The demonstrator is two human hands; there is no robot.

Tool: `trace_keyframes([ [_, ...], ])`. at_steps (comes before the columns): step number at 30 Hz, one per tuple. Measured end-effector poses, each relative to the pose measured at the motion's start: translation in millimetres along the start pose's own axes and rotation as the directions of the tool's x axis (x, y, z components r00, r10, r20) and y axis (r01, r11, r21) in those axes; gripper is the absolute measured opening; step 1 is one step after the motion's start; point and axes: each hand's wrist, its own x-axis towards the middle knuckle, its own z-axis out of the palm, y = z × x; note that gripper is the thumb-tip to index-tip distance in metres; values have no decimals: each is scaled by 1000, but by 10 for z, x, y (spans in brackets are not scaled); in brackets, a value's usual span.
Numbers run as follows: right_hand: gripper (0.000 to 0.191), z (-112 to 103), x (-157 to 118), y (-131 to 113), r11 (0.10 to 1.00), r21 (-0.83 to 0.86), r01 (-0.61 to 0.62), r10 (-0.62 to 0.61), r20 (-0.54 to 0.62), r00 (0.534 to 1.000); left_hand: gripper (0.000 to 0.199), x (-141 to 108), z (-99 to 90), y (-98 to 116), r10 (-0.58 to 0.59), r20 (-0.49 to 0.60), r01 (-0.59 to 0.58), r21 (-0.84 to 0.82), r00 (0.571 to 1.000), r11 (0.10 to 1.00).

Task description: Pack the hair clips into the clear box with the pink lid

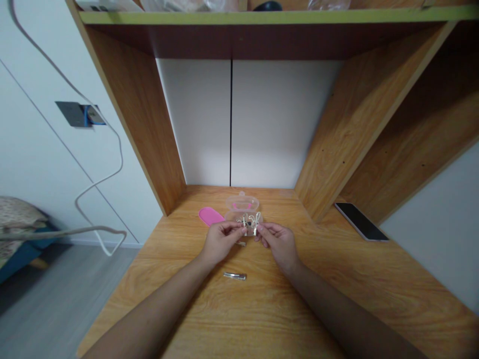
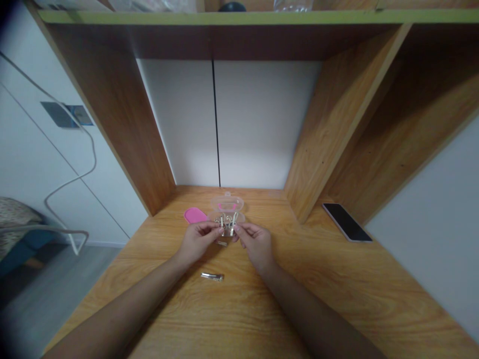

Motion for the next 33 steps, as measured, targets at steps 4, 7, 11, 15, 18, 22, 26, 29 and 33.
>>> trace_keyframes([
  [4,37,3,1,9,1000,20,0,1,-4,1000,33,-2,-2,-32,9,-38,-8,31,999,999],
  [7,32,-3,6,33,999,14,37,-37,-43,998,29,-6,-4,1,73,-112,-65,76,991,995],
  [11,28,-17,16,66,993,-50,110,-114,-105,988,18,-7,-43,122,341,-182,-295,236,922,926],
  [15,26,-40,32,87,979,-98,176,-191,-177,965,14,1,-134,165,497,-175,-381,448,850,809],
  [18,22,-81,56,108,959,-197,203,-241,-193,951,15,22,-210,107,525,-139,-382,535,840,754],
  [22,17,-158,95,138,891,-388,235,-316,-159,935,15,70,-285,21,545,-96,-386,604,833,697],
  [26,11,-202,125,154,794,-500,345,-429,-59,901,15,106,-314,-12,539,-70,-382,629,839,677],
  [29,9,-200,135,163,765,-514,389,-469,-30,882,17,122,-313,-28,532,-64,-376,636,845,674],
  [33,8,-188,143,175,751,-525,402,-482,-19,876,18,138,-297,-58,554,-54,-382,669,831,638],
])
